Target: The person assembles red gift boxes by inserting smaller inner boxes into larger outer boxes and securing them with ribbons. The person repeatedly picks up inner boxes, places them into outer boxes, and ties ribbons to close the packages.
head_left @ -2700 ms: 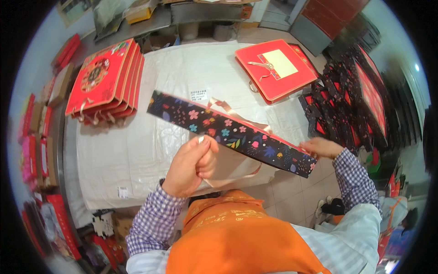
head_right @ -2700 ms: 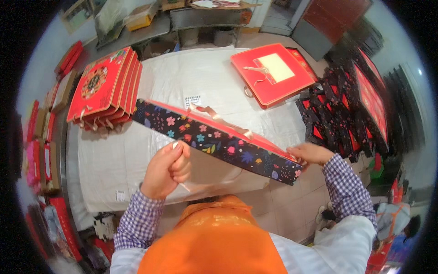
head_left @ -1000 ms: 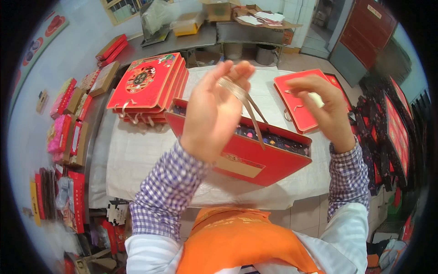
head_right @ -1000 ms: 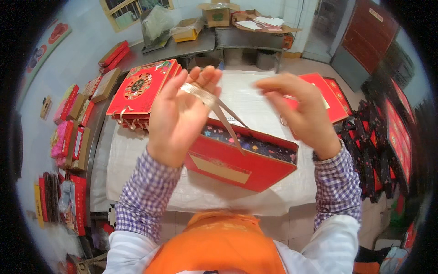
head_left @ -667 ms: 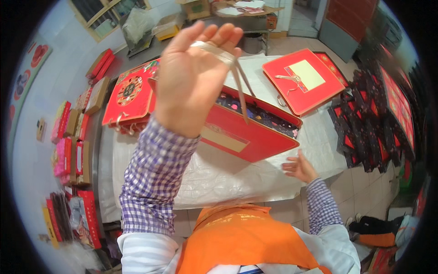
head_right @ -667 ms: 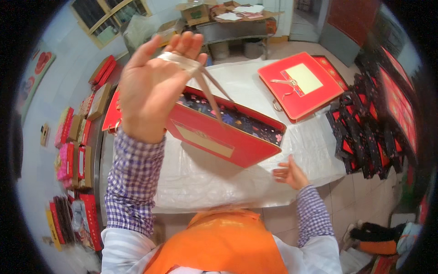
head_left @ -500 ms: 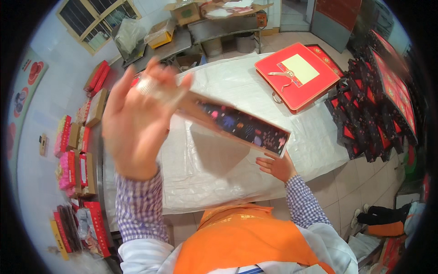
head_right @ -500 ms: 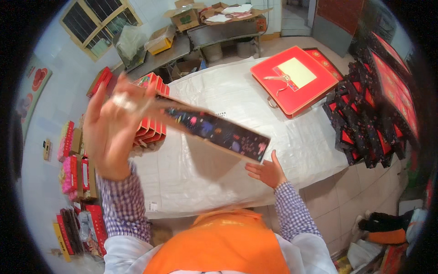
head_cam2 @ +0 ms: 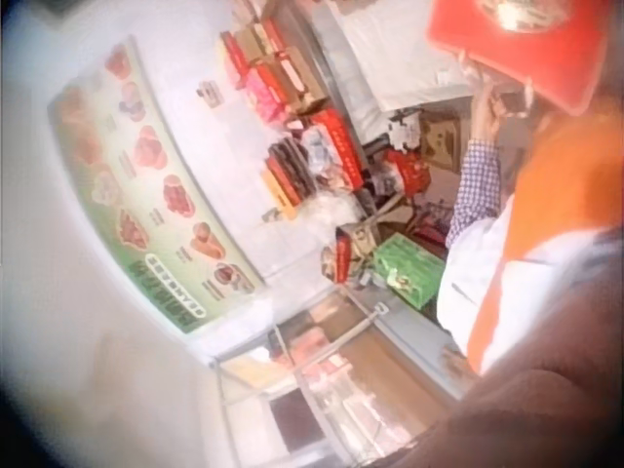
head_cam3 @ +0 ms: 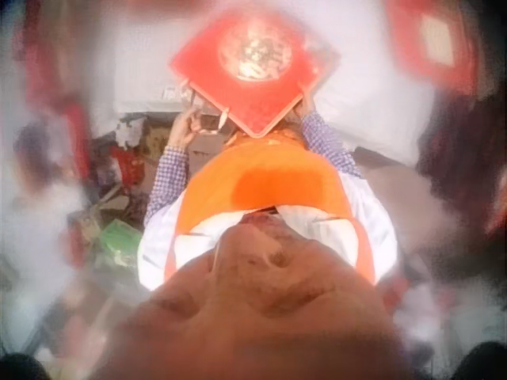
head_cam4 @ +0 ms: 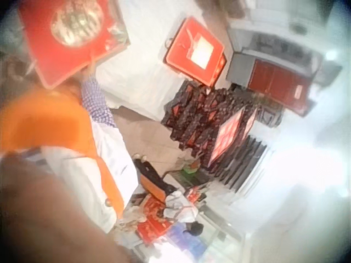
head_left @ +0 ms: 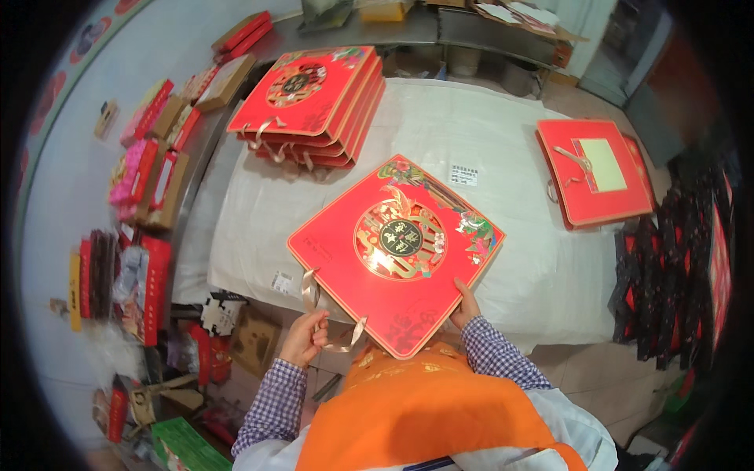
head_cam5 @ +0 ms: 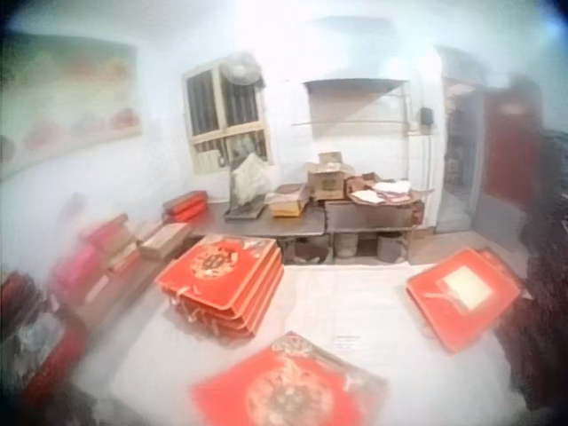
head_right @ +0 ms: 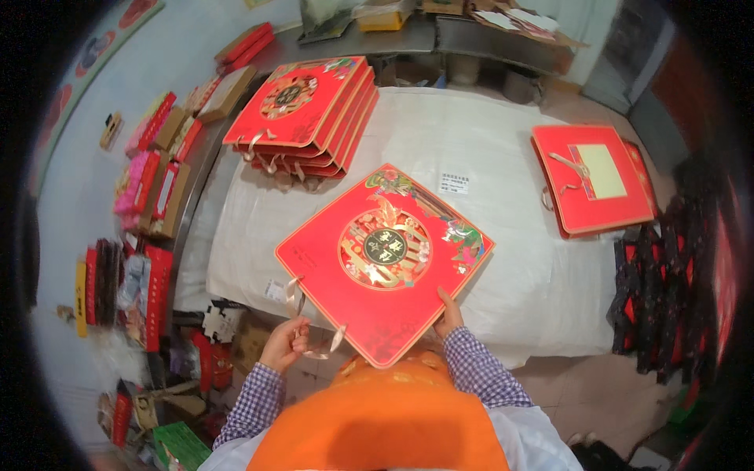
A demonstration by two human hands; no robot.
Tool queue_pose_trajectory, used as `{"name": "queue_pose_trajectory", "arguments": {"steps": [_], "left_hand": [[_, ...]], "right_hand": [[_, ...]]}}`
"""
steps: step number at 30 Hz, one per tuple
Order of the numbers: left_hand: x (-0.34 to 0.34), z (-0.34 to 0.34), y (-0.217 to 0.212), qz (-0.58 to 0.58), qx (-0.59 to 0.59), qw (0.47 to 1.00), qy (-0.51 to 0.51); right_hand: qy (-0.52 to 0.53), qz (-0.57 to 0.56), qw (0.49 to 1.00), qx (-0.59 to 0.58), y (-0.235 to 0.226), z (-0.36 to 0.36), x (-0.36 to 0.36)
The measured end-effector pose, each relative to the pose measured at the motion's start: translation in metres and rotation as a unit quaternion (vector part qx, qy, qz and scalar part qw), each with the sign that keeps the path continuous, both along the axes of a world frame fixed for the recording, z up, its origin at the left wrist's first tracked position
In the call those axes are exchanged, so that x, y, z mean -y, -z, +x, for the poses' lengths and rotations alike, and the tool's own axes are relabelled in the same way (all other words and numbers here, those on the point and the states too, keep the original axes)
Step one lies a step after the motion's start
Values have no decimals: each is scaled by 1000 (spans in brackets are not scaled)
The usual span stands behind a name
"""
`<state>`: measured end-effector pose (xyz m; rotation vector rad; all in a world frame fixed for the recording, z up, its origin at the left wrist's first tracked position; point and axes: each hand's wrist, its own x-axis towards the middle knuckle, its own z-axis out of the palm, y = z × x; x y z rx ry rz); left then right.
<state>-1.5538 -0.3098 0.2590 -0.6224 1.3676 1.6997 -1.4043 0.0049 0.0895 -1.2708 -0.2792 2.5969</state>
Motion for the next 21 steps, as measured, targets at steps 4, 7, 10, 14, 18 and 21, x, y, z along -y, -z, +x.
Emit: {"name": "queue_pose_trajectory", "arguments": {"steps": [4,7,10,14,18,21], "left_hand": [[40,-2,69,-37,91,990,101],[30,-9,110,0,97,973,210],[-5,-18,135,109,95,986,78],[-34,-19,171,93,47,982,158],[-67,-23,159,123,60,971,196],[-93,-41,134,146,77,958,236]], "right_hand": [[-14,47,999,-22,27,4,-3],[-20,75,997,19,11,-4,4],[2,121,992,42,4,-5,2],[24,251,966,59,-16,-15,-4],[49,309,944,101,-58,-13,-22],[79,332,933,117,-76,1,-32]]}}
